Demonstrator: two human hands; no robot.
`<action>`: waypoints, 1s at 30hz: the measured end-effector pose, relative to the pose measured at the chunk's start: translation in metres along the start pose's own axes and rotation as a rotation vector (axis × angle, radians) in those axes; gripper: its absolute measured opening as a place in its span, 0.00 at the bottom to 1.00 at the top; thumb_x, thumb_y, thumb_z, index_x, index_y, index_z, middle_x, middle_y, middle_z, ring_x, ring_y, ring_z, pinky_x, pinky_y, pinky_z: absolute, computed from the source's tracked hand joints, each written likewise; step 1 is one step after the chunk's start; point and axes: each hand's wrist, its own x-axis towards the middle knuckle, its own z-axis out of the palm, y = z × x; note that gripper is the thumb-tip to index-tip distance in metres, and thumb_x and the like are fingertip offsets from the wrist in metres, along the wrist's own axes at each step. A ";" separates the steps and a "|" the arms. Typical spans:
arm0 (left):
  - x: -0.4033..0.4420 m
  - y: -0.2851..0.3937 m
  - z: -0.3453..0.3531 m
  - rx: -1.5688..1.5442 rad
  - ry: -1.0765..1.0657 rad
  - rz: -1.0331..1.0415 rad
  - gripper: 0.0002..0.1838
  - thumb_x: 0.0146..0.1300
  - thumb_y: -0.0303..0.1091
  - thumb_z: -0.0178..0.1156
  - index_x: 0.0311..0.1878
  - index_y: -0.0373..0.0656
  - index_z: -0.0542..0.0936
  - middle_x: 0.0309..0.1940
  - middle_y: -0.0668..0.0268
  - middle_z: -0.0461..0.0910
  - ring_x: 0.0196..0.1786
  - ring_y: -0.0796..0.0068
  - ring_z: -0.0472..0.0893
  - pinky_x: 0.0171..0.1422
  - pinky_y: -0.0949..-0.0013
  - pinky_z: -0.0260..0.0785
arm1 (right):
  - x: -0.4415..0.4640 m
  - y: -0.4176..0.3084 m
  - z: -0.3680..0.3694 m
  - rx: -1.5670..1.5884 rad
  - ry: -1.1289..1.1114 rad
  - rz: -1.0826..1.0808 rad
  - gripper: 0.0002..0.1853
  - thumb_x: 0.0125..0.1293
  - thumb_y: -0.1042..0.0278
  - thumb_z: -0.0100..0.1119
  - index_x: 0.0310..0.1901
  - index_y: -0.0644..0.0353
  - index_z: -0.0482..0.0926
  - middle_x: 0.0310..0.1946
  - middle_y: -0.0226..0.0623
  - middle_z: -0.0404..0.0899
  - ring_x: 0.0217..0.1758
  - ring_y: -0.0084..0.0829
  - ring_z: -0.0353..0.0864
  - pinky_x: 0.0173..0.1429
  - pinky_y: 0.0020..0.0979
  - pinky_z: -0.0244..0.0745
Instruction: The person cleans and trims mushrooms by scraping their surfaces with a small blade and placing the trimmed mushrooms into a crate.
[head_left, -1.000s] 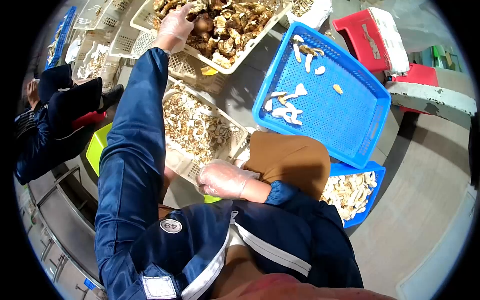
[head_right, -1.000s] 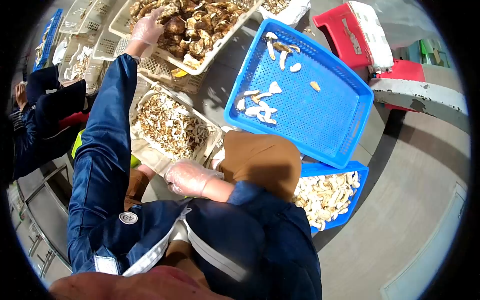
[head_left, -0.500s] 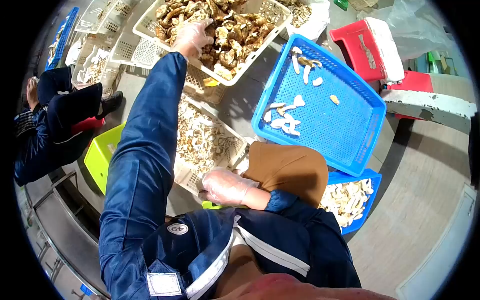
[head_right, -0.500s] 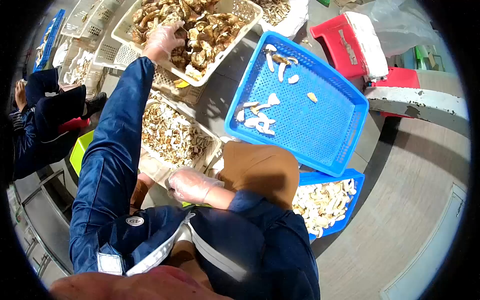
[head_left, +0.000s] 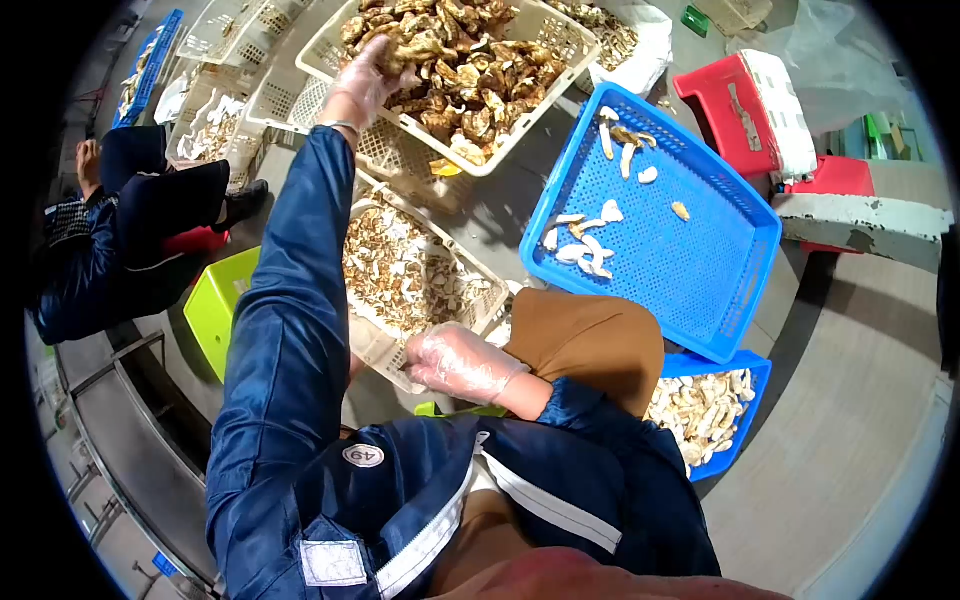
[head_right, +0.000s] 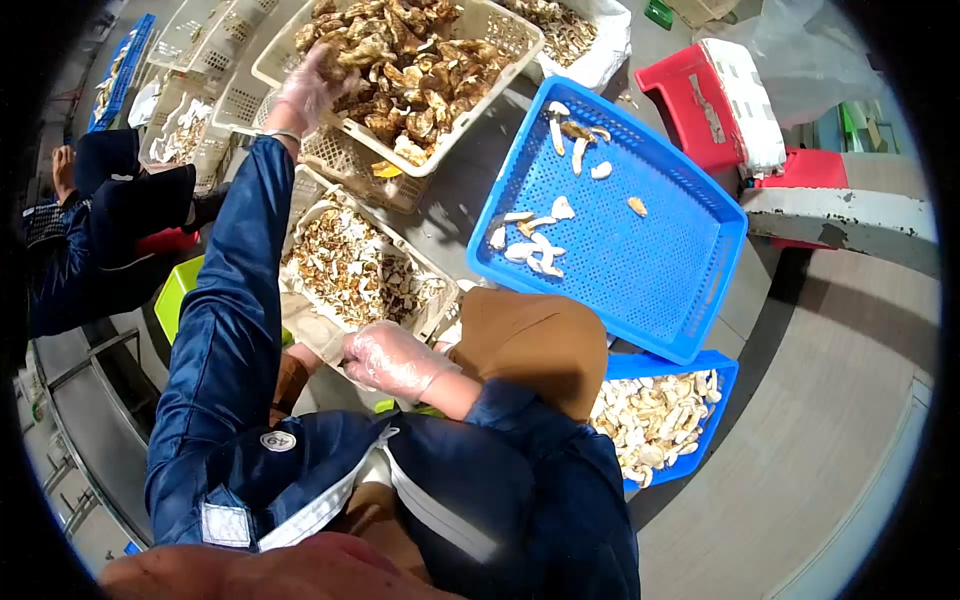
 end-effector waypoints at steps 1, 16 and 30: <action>-0.011 -0.003 0.005 0.229 0.001 0.043 0.25 0.73 0.43 0.71 0.68 0.43 0.80 0.75 0.54 0.74 0.73 0.53 0.74 0.78 0.40 0.74 | 0.000 -0.006 -0.006 0.025 -0.032 0.028 0.10 0.64 0.65 0.66 0.38 0.64 0.82 0.33 0.54 0.82 0.42 0.59 0.84 0.49 0.53 0.78; -0.235 0.114 0.018 0.835 -0.074 0.881 0.28 0.74 0.33 0.69 0.74 0.39 0.76 0.66 0.59 0.81 0.68 0.65 0.79 0.74 0.60 0.72 | -0.041 -0.089 -0.141 0.427 0.914 -0.053 0.05 0.74 0.71 0.68 0.45 0.60 0.82 0.36 0.29 0.84 0.34 0.20 0.81 0.42 0.24 0.77; -0.509 0.038 0.025 0.210 -0.371 0.298 0.12 0.76 0.33 0.66 0.56 0.40 0.79 0.46 0.64 0.85 0.47 0.73 0.84 0.54 0.66 0.77 | -0.021 -0.181 -0.016 0.303 0.245 -0.335 0.09 0.78 0.71 0.62 0.43 0.68 0.86 0.37 0.37 0.87 0.39 0.23 0.84 0.47 0.29 0.80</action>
